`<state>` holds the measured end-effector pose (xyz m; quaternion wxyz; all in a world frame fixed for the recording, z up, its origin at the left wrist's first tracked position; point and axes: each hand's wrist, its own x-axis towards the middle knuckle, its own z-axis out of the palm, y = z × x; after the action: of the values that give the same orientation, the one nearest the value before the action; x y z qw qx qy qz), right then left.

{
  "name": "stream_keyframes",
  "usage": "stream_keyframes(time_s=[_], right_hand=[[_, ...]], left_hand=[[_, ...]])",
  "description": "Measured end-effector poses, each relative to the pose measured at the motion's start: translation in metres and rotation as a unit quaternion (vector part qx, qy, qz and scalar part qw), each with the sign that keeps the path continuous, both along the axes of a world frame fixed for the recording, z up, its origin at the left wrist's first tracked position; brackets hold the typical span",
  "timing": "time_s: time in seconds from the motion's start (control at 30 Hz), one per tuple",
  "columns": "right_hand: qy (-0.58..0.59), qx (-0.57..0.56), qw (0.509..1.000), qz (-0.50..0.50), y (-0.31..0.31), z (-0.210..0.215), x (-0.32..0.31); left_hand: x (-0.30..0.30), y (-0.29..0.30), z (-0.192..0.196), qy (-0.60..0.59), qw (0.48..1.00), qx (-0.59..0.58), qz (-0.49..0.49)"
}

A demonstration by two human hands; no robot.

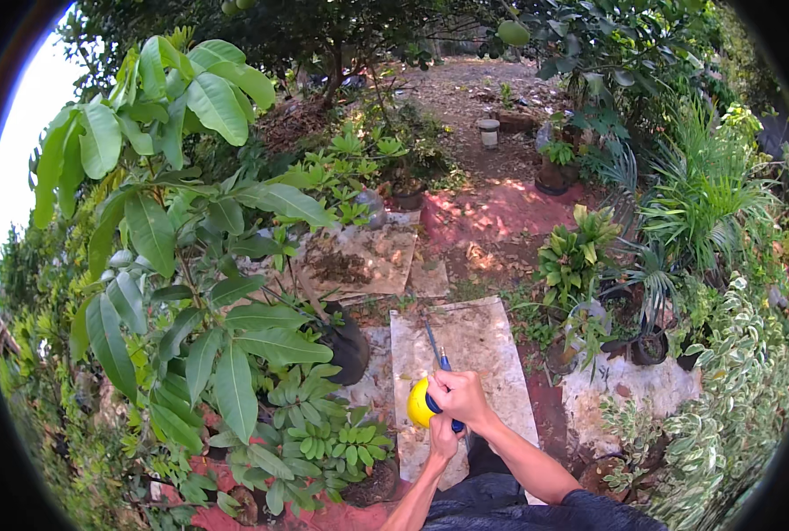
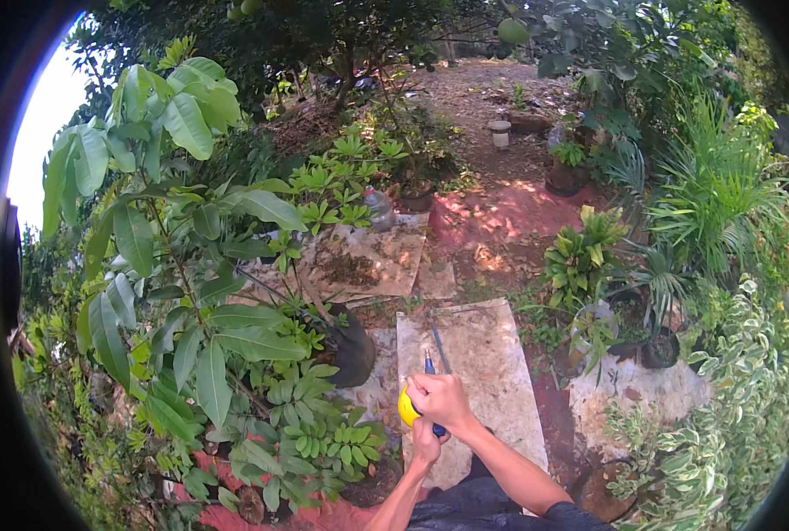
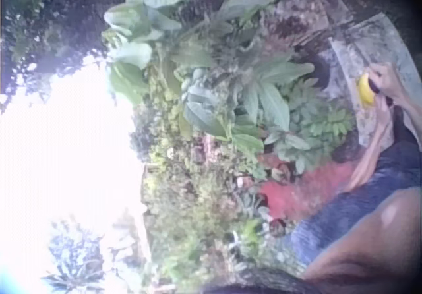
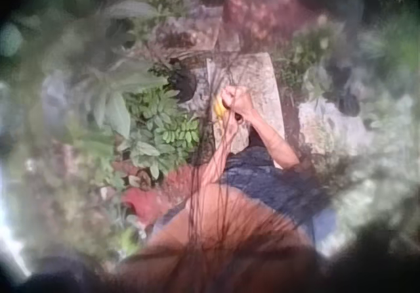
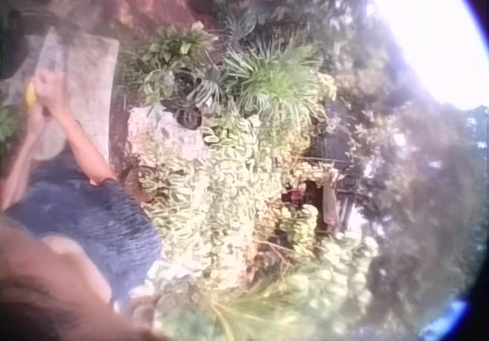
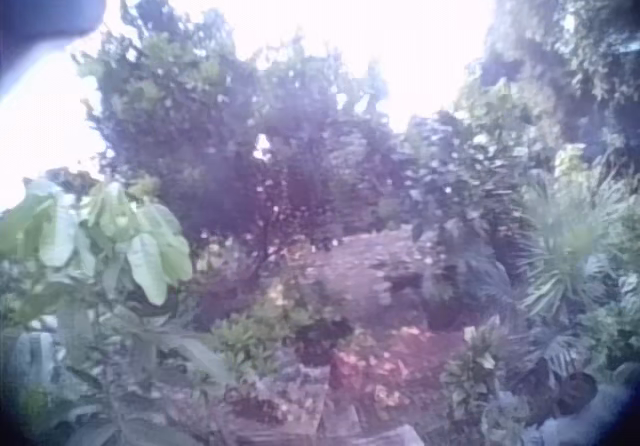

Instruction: The person walks through a garden area and uses a handheld yellow and blue sprayer to water various potted plants and ground vegetation. The person moves between different sections, spraying foliage and soil in a continuous sequence.

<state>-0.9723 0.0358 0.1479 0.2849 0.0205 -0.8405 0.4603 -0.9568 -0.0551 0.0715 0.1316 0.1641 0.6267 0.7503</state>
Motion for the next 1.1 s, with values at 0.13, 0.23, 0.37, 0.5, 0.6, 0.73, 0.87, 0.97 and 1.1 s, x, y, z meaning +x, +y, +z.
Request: stream_keyframes(time_s=[0.13, 0.23, 0.37, 0.5, 0.6, 0.73, 0.87, 0.97, 1.1], right_hand=[[0.008, 0.011, 1.0, 0.012, 0.041, -0.009, -0.051], [0.046, -0.003, 0.999, 0.001, 0.071, 0.006, -0.077], [0.063, -0.029, 0.998, -0.011, 0.117, 0.059, -0.093], [0.114, -0.044, 0.992, -0.03, 0.16, 0.117, -0.103], [0.152, -0.061, 0.986, -0.032, 0.178, 0.138, -0.117], [0.176, -0.05, 0.983, 0.0, 0.201, 0.139, -0.154], [0.123, -0.049, 0.991, -0.032, 0.22, 0.125, -0.189], [0.105, -0.06, 0.992, -0.044, 0.23, 0.108, -0.22], [0.078, -0.082, 0.992, -0.059, 0.254, 0.085, -0.275]], left_hand=[[-0.036, 0.039, -0.012, -0.099, 0.995, 0.015, -0.002], [-0.056, 0.083, -0.02, -0.059, 0.997, 0.013, 0.042], [-0.091, 0.128, -0.028, -0.029, 0.999, 0.013, 0.044], [-0.113, 0.163, -0.027, -0.098, 0.994, 0.033, 0.035], [-0.125, 0.181, -0.018, -0.104, 0.993, 0.044, 0.037], [-0.154, 0.194, -0.007, -0.092, 0.992, 0.065, 0.063], [-0.186, 0.201, -0.002, -0.101, 0.993, -0.019, 0.065], [-0.213, 0.209, -0.004, -0.122, 0.989, -0.007, 0.088], [-0.26, 0.218, -0.01, -0.118, 0.988, -0.04, 0.094]])
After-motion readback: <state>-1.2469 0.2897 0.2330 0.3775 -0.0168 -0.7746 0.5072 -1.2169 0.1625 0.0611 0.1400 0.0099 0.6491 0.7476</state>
